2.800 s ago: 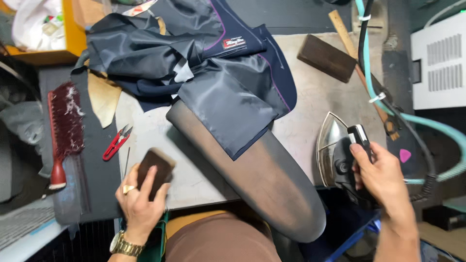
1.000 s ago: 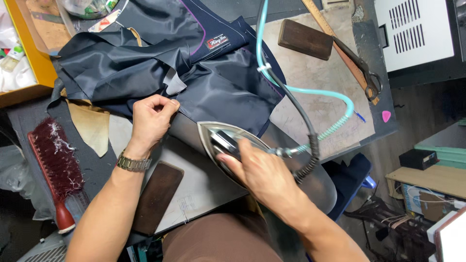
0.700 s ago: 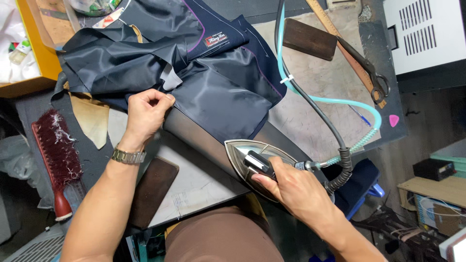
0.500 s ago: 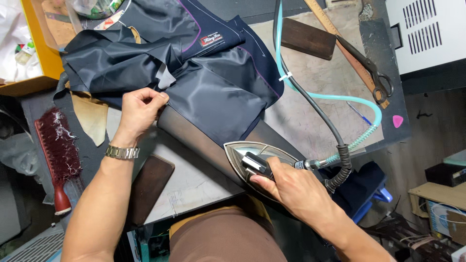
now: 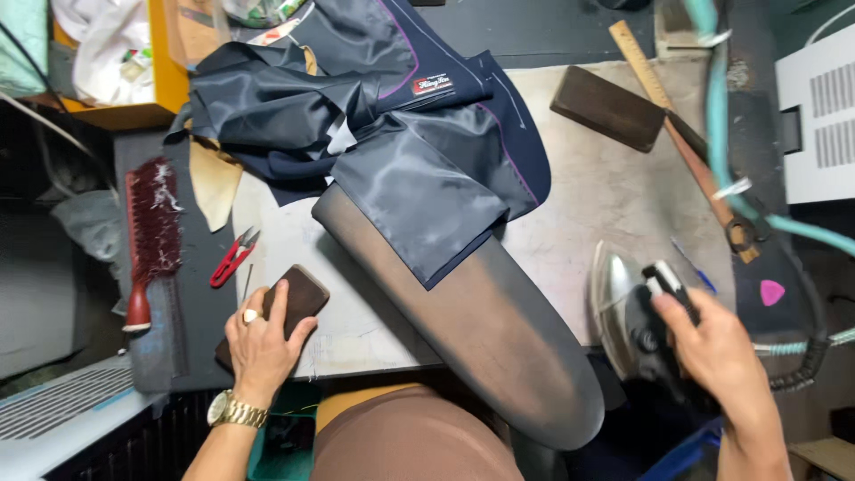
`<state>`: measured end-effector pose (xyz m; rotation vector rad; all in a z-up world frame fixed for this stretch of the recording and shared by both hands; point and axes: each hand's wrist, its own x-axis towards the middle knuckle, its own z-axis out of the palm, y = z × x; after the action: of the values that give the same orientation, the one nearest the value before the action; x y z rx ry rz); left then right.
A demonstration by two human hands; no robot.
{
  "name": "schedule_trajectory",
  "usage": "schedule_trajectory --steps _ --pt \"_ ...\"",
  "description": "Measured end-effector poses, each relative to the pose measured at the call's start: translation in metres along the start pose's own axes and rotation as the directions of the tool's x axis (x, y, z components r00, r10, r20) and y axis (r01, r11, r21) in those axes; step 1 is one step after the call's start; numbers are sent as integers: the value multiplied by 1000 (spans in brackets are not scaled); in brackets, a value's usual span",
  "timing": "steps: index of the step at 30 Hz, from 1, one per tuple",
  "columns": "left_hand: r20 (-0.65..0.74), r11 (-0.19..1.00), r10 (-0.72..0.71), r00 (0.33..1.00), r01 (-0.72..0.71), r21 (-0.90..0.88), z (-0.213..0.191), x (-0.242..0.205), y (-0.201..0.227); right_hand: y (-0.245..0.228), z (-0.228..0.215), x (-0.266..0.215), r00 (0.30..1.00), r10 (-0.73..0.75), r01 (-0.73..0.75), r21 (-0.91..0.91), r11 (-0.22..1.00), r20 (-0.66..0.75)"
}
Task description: The person presses the seams of a dark blue garment piece using a steam iron and wooden clappers, then applies marks to the fabric with pink tailor's chalk.
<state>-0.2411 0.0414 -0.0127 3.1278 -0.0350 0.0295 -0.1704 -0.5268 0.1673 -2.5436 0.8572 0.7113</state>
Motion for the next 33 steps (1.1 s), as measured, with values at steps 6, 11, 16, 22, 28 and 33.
schedule_trajectory --steps 6,11,16,22,28,33 --pt "127 967 220 967 -233 106 -18 1 -12 -2 38 64 961 -213 241 155 958 -175" --pt "-54 935 225 973 -231 -269 -24 12 -27 -28 25 56 988 -122 140 212 967 -99" --pt "-243 823 292 925 -373 -429 -123 135 47 -27 37 90 958 -195 226 137 964 -212" --pt "-255 452 766 591 -776 -440 -137 173 129 -44 34 106 947 -179 234 195 952 -266" --pt "-208 508 779 592 -789 -345 -129 147 147 -63 26 96 970 -127 185 290 939 -208" --pt "-325 876 397 858 -460 -145 -86 184 85 -59 29 120 942 -184 287 386 877 -282"
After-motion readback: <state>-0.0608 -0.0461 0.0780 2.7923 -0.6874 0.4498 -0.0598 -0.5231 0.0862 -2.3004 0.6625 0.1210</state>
